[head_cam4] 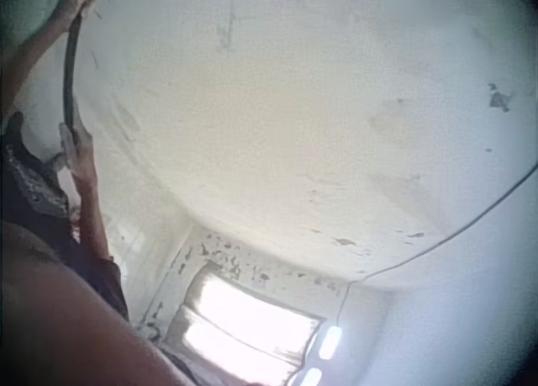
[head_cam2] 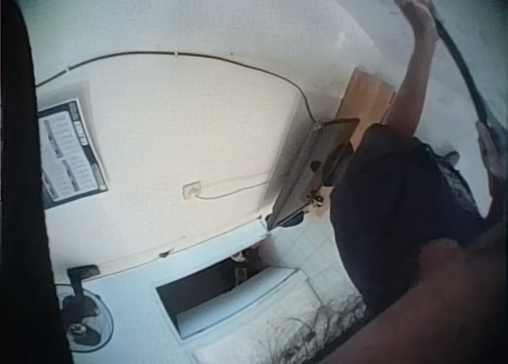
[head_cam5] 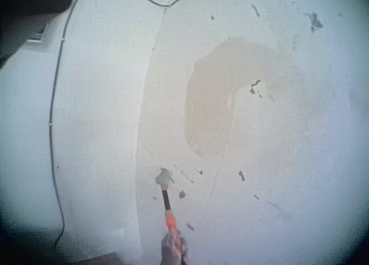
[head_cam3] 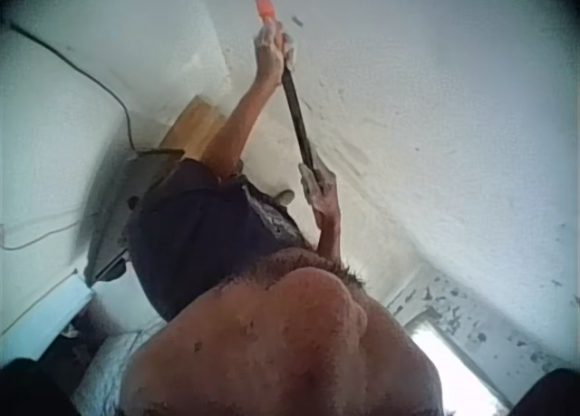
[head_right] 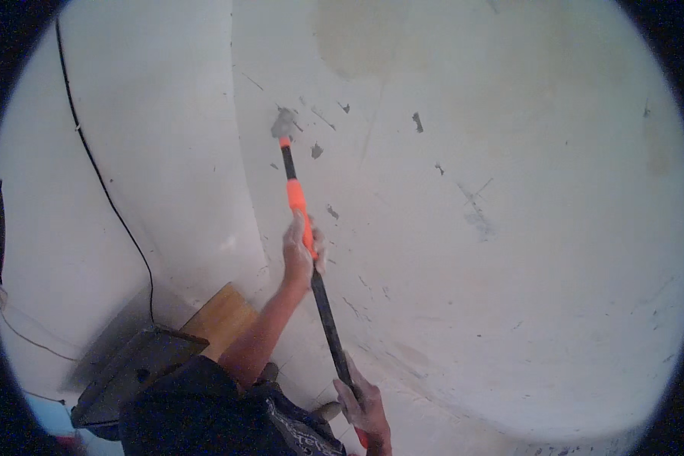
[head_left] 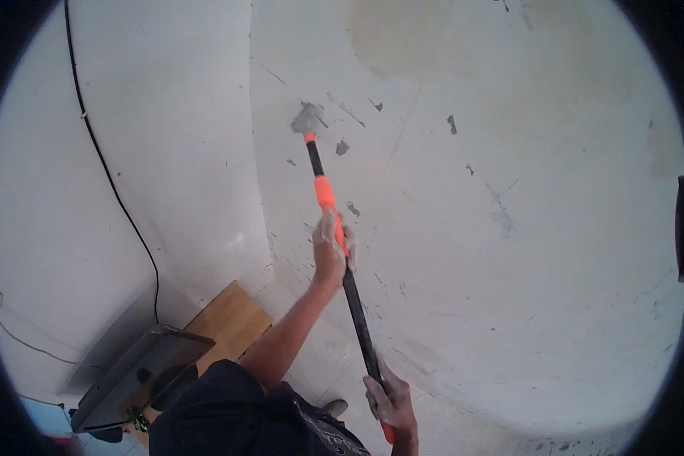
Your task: The person scrapes peeling paint and plaster from a wall and ceiling using a long-handled scraper.
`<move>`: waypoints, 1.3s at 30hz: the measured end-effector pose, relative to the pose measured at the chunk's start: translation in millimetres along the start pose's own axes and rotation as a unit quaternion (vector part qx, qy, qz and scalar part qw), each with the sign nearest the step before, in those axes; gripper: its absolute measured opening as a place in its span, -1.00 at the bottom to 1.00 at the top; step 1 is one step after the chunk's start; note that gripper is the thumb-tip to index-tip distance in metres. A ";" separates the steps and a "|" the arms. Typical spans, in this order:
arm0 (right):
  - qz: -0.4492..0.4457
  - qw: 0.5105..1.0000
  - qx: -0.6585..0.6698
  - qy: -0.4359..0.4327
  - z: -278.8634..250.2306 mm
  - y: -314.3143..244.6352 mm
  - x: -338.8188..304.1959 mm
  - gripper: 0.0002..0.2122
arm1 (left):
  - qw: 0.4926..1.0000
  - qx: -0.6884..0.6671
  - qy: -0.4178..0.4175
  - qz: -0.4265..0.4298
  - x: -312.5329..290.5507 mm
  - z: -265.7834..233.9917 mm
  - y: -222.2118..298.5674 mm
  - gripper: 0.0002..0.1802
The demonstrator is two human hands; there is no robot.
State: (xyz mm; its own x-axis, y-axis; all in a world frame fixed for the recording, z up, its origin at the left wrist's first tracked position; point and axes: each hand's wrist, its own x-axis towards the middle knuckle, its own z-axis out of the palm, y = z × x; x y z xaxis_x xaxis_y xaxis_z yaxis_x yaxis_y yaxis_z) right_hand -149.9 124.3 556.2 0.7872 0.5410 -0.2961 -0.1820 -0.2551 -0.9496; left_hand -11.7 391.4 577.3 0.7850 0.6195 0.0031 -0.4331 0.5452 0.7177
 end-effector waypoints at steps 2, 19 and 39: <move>-0.025 0.999 -0.016 -0.015 11.4 -7.6 23.0 -0.46 | 1.000 0.000 -0.011 0.029 22.2 -8.2 20.9 -0.44; 0.015 1.000 -0.023 0.013 24.0 2.1 -6.5 -0.43 | 1.000 0.021 -0.017 0.003 0.3 -20.2 8.7 -0.45; -0.002 1.000 -0.008 0.003 61.9 -3.0 19.5 -0.44 | 0.999 0.039 -0.015 0.001 22.5 -42.1 25.0 -0.47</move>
State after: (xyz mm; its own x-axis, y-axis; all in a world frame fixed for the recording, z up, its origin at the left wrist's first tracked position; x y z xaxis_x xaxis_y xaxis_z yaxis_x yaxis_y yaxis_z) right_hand -170.5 185.3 547.0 0.7918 0.5370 -0.2910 -0.1694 -0.2648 -0.9493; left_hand -23.5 442.8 566.0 0.7972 0.6032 0.0244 -0.4003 0.4979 0.7693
